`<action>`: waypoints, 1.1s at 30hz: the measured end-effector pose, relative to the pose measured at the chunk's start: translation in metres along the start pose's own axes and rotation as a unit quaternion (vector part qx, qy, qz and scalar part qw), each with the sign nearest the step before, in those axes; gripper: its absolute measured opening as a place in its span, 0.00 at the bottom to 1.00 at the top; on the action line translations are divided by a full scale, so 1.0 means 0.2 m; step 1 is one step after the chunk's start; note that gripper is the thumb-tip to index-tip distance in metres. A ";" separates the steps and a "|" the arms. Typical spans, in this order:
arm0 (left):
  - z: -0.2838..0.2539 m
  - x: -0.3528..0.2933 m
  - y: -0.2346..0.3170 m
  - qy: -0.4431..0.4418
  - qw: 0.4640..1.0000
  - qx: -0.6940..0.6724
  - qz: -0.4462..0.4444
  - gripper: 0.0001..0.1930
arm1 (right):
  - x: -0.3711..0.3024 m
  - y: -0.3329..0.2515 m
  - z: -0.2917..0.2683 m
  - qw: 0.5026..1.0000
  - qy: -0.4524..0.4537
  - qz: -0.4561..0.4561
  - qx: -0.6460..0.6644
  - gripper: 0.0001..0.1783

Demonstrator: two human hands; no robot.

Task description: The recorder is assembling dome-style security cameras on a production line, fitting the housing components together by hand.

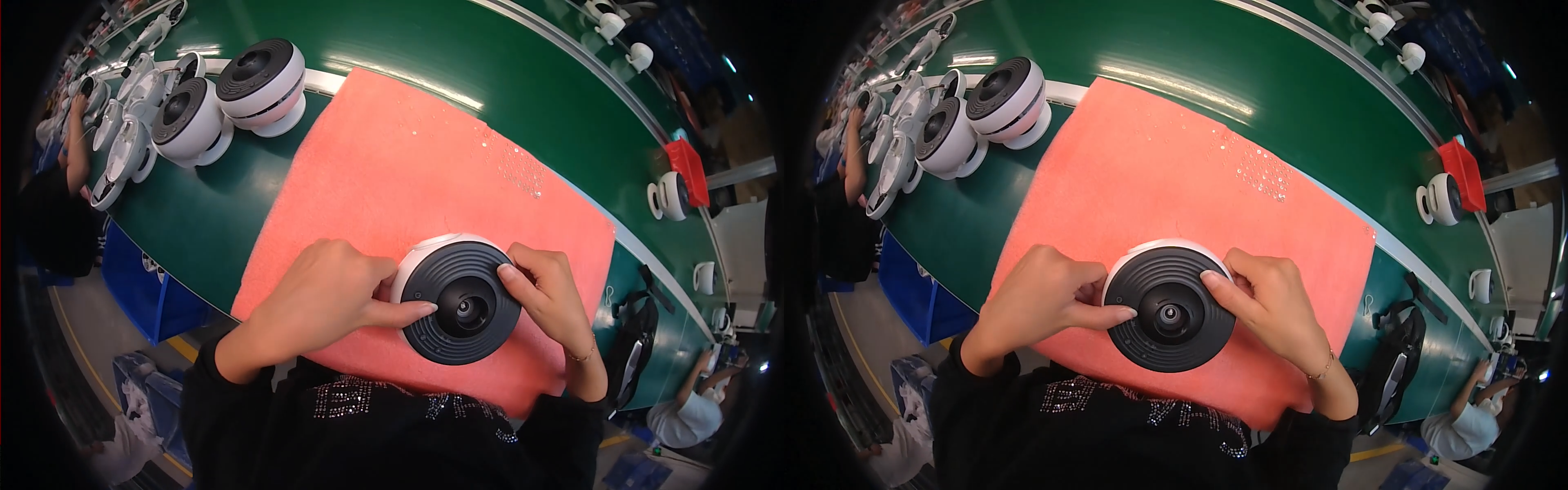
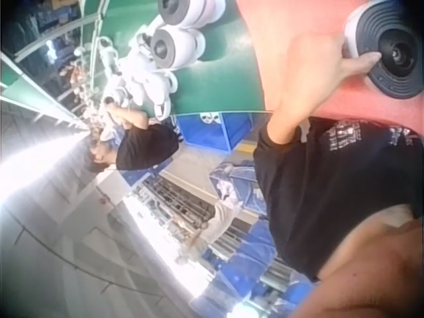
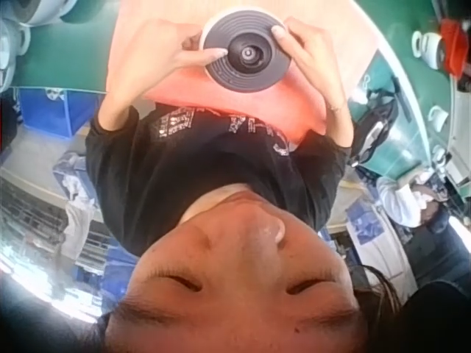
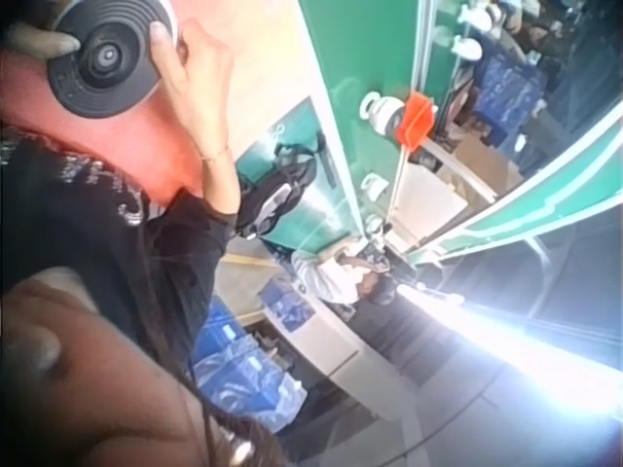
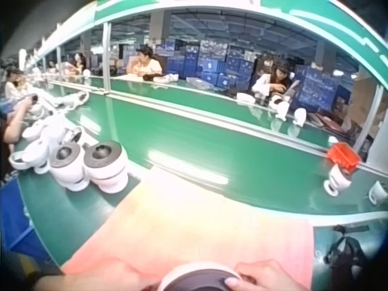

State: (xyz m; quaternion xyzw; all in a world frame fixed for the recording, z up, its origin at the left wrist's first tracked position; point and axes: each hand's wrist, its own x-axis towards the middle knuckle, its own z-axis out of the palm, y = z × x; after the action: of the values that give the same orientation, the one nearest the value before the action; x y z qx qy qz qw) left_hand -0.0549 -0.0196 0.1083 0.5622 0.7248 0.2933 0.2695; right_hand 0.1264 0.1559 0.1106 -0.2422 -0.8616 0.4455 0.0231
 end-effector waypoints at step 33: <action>-0.03 0.08 -0.04 -0.141 0.986 0.073 -0.045 0.25 | -0.02 0.01 0.10 0.972 -0.036 0.045 0.229 0.29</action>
State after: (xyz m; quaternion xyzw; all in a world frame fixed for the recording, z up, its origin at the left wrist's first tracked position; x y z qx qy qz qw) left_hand -0.0674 -0.0058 0.1059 0.5828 0.7237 0.1445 0.3402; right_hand 0.1263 0.1402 0.0977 -0.2527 -0.7252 0.6399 0.0268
